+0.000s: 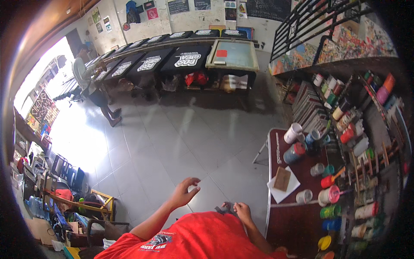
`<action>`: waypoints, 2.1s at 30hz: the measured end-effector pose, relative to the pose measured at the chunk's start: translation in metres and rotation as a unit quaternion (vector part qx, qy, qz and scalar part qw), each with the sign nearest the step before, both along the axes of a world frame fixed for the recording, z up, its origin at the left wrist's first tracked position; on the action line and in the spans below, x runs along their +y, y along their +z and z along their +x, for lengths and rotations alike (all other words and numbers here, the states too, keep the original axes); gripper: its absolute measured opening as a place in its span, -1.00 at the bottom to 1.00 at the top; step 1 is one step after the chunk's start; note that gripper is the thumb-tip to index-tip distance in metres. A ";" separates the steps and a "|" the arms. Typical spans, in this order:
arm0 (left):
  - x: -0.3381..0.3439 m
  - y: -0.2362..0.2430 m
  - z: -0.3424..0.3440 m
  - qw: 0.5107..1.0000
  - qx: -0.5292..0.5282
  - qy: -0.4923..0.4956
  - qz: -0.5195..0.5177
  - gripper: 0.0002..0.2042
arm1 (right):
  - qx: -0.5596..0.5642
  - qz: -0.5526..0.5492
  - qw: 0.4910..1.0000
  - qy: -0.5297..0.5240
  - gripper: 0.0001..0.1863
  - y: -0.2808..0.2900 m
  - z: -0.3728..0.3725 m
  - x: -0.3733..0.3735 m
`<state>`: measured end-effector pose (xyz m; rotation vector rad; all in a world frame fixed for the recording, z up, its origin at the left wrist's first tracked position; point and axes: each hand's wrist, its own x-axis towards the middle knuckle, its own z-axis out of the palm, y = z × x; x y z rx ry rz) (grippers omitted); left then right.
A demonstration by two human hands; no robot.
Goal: The person prepares a screen-printing frame by applying tape to mask areas, washes the frame, and then applies red ink to a garment using a squeegee on the prepared screen.
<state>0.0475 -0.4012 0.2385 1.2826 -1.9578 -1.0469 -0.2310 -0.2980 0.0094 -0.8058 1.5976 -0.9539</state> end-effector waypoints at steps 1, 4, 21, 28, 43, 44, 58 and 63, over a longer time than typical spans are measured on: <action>-0.023 0.040 -0.011 0.998 0.037 -0.015 -0.055 -0.77 | 0.057 -0.013 0.997 0.046 -0.68 -0.001 -0.009 -0.031; -0.075 0.129 -0.023 0.970 0.087 -0.065 -0.216 -0.80 | 0.210 -0.064 0.965 0.146 -0.72 0.010 -0.036 -0.112; -0.400 0.270 -0.076 0.765 0.032 -0.336 -0.549 -0.79 | 0.203 0.029 0.971 0.127 -0.71 0.005 -0.045 -0.373; -0.596 0.133 -0.141 0.895 0.102 -0.381 -0.210 -0.72 | -0.003 0.029 0.989 -0.143 -0.80 -0.018 -0.075 -0.475; -0.914 -0.072 -0.083 0.968 0.053 0.243 0.033 -0.64 | 0.061 -0.098 0.960 -0.257 -0.57 0.111 -0.346 -0.935; -0.930 -0.077 -0.087 0.968 0.044 0.246 0.022 -0.64 | 0.073 -0.083 0.967 -0.230 -0.51 0.118 -0.349 -0.959; -1.022 -0.108 -0.131 0.973 0.029 0.194 0.125 -0.61 | 0.148 0.002 0.981 -0.126 -0.34 0.133 -0.328 -1.016; -1.032 -0.099 -0.140 0.963 0.059 0.202 0.166 -0.62 | 0.111 -0.013 0.984 -0.136 -0.34 0.110 -0.339 -1.023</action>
